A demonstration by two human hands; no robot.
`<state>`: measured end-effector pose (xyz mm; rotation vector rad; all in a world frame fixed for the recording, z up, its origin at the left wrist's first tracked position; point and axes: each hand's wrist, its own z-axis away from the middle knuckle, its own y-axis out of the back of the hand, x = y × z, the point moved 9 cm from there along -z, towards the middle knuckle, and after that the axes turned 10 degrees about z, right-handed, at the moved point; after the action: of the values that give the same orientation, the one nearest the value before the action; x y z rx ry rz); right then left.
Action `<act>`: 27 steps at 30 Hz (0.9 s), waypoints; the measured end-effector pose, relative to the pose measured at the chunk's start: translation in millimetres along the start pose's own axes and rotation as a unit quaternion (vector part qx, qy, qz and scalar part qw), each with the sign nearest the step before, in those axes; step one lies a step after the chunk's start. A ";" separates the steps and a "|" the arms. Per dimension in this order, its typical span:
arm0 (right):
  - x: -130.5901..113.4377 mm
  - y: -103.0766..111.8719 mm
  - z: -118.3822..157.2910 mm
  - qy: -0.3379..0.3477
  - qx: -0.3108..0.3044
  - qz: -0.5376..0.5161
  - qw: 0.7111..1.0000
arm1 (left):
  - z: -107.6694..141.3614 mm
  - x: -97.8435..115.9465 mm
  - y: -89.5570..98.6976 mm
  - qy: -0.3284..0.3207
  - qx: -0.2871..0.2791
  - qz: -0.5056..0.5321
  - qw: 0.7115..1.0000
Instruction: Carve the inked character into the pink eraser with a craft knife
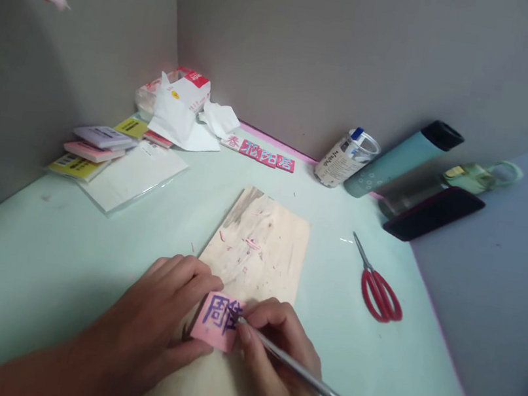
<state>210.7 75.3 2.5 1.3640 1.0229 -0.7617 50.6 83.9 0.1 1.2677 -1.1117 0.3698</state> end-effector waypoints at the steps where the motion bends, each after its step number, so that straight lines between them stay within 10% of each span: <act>1: -0.3 -0.7 0.2 0.005 -0.003 -0.002 1.000 | 0.0 0.7 -0.3 0.000 0.002 -0.001 1.000; 18: -1.9 -5.4 -2.5 0.015 -0.024 0.011 1.000 | -0.5 0.1 -3.0 -0.007 -0.004 -0.003 1.000; 27: -22.3 -7.5 2.2 0.148 -0.007 0.148 0.978 | -1.9 1.9 -1.5 -0.010 0.005 -0.012 1.000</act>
<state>195.4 69.6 19.5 1.6047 1.0198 -0.3344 53.5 84.4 1.0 1.2943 -1.1120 0.3460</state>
